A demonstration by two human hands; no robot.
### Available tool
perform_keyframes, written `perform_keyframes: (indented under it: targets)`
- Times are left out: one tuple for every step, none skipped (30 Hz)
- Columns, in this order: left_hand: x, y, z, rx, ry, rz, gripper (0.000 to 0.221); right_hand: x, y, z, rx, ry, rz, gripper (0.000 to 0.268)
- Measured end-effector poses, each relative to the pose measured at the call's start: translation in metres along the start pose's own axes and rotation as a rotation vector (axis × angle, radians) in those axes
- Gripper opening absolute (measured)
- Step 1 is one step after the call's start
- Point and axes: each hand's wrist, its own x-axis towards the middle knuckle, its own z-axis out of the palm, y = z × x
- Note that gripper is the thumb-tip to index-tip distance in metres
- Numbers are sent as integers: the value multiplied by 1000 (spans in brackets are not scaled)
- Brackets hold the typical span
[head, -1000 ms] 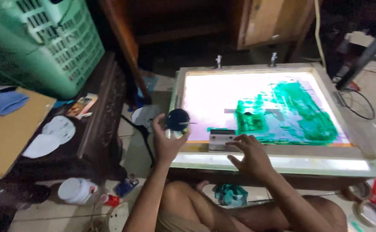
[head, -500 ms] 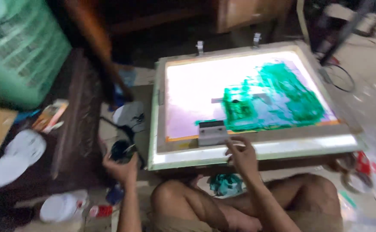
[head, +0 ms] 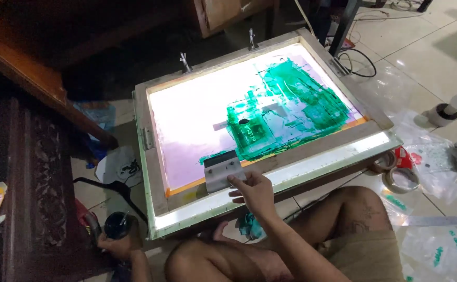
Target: Manual screen printing of a green design onto clear plastic bags using a screen frame and squeegee.
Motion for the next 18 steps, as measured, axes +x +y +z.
perform_keyframes:
  targets:
    - [1, -1, 6, 27, 79, 15, 95, 0, 0, 1, 8, 15, -4, 22]
    - [1, -3, 11, 54, 157, 32, 91, 0, 1, 2, 17, 30, -7, 20]
    - [0, -1, 12, 57, 155, 29, 91, 2, 3, 1, 15, 30, -4, 20]
    - [-1, 1, 13, 63, 183, 73, 85, 4, 5, 0, 53, 13, -15, 20]
    - [2, 3, 13, 69, 214, 121, 78, 7, 8, 1, 96, -8, -26, 20]
    - [0, -1, 14, 72, 216, 123, 78, 9, 11, -2, 98, -10, -23, 20]
    - [-1, -5, 14, 100, 169, 65, 84, 13, 15, -5, 135, -40, -39, 21]
    - [-3, -10, 15, 126, 123, 6, 89, 16, 18, -7, 171, -70, -55, 22]
    - [-3, -9, 17, 124, 124, 6, 89, 21, 22, -10, 170, -70, -57, 22]
    - [-3, -8, 18, 108, 171, 46, 82, 25, 26, -13, 176, -95, -89, 20]
    - [-5, -8, 19, 95, 216, 85, 76, 29, 30, -16, 179, -118, -118, 18]
    - [-6, -12, 21, 94, 216, 82, 76, 30, 28, -19, 177, -118, -118, 18]
    - [-5, -16, 23, 175, 222, -87, 82, 32, 25, -21, 200, -137, -96, 16]
    - [-4, -19, 26, 254, 226, -257, 88, 33, 23, -24, 224, -157, -75, 16]
    - [-13, -34, 15, 251, 227, -259, 88, 34, 21, -28, 222, -159, -78, 16]
    - [-20, -46, 7, 228, 223, -262, 87, 35, 19, -32, 220, -186, -101, 17]
    - [-30, -58, -2, 204, 218, -265, 86, 37, 17, -36, 218, -214, -125, 19]
    - [-38, -65, -8, 181, 214, -268, 86, 41, 17, -40, 216, -215, -128, 19]
